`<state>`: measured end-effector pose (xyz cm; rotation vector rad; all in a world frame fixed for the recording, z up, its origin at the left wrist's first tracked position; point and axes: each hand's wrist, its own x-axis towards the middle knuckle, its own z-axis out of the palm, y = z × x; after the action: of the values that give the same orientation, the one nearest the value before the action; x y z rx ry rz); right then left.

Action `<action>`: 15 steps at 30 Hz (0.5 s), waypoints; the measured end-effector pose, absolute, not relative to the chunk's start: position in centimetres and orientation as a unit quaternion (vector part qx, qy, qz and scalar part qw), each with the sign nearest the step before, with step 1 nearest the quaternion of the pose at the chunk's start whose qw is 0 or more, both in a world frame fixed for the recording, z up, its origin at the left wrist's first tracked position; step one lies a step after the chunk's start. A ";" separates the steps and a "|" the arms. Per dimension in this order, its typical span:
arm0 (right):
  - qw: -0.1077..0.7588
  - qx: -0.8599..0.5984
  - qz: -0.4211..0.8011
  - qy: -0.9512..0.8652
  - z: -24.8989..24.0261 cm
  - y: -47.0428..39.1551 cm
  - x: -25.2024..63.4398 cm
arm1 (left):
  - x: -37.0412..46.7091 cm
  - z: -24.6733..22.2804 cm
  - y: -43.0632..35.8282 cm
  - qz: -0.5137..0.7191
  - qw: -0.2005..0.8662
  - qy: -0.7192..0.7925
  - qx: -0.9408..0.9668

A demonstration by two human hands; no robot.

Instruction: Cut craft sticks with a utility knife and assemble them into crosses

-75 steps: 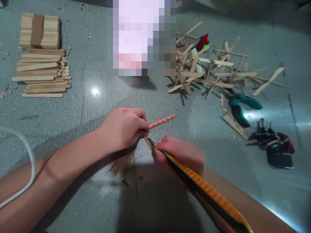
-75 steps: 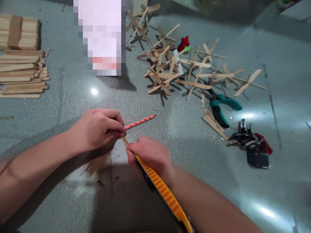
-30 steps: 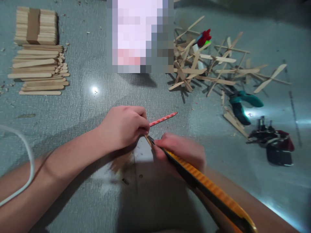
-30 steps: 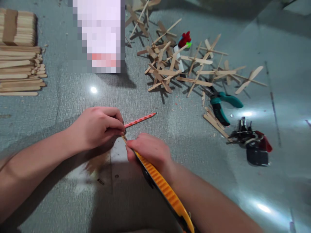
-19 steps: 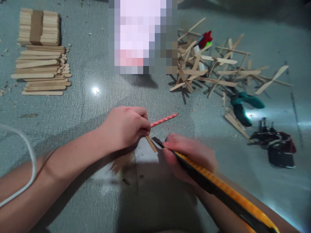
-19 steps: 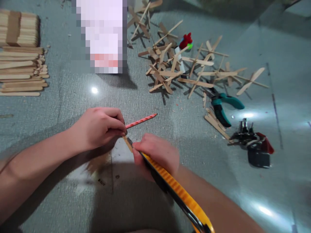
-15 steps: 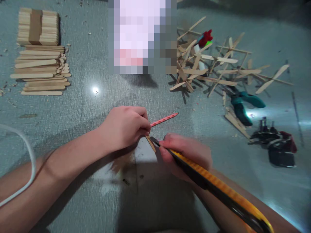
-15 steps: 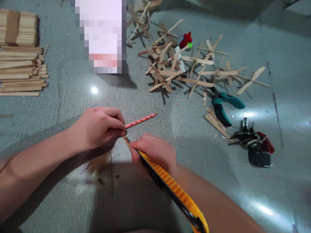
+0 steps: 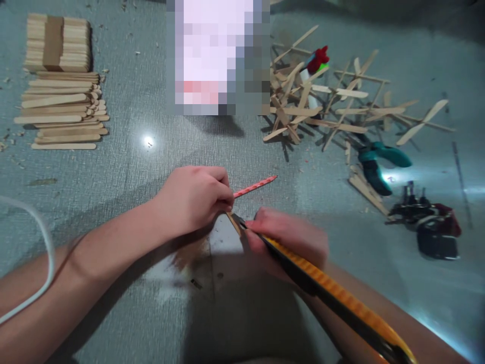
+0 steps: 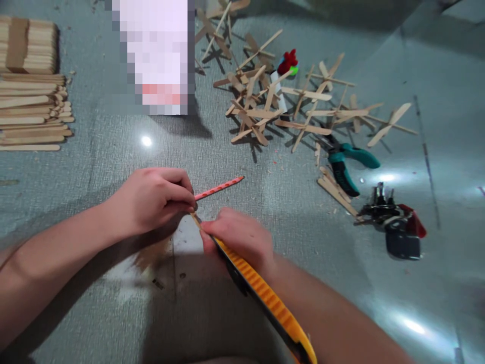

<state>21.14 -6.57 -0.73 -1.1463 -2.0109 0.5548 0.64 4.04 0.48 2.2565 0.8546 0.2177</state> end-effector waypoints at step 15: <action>0.271 -0.496 0.211 -0.797 -0.9 -7.0 21.4 | 0.8 0.4 4.0 0.089 0.354 0.336 0.868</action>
<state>21.40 -6.97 -0.92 -1.3372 -2.1467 0.5696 0.80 3.99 0.44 2.2450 0.8675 0.2303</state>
